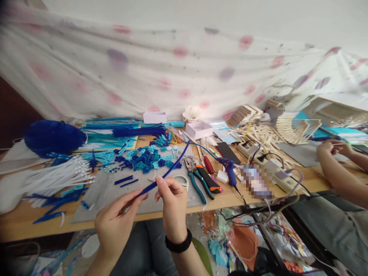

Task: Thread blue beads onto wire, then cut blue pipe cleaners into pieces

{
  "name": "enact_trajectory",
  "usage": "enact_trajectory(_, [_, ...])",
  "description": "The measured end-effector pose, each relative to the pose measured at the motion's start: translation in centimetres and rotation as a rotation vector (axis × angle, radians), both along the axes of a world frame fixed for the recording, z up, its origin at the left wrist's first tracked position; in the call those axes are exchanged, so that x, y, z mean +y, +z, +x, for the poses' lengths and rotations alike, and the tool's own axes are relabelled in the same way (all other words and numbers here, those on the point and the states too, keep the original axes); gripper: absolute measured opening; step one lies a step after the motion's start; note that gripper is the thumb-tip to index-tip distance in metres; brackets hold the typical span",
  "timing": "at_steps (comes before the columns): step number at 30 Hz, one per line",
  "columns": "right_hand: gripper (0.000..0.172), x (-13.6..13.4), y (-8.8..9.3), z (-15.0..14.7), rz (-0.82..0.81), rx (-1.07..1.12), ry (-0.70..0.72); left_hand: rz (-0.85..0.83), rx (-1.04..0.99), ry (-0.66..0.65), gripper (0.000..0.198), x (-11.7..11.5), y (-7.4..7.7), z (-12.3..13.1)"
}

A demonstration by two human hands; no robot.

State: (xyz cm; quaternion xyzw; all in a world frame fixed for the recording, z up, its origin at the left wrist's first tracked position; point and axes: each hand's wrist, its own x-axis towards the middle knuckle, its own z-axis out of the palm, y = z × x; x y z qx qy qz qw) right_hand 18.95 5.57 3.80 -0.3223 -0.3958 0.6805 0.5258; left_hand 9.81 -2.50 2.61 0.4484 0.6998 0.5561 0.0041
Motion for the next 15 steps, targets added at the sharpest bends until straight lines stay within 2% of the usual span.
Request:
enact_trajectory(5, [0.031,-0.4,-0.4,0.4,0.134,-0.017,-0.074,-0.067,-0.339,-0.016,0.015,0.0,0.8,0.4])
enact_trajectory(9, [0.033,-1.2,-0.3,0.1,0.072,0.003,-0.101,-0.112,-0.502,-0.018,0.017,-0.2,0.9,1.1])
enact_trajectory(12, [0.033,-1.8,-0.2,-0.5,-0.017,0.085,-0.133,-0.050,-0.517,0.013,0.015,-0.4,0.4,1.7])
enact_trajectory(15, [0.031,-1.9,-0.3,-0.6,-0.040,0.133,-0.142,-0.042,-0.437,0.023,0.013,-0.5,0.1,1.6])
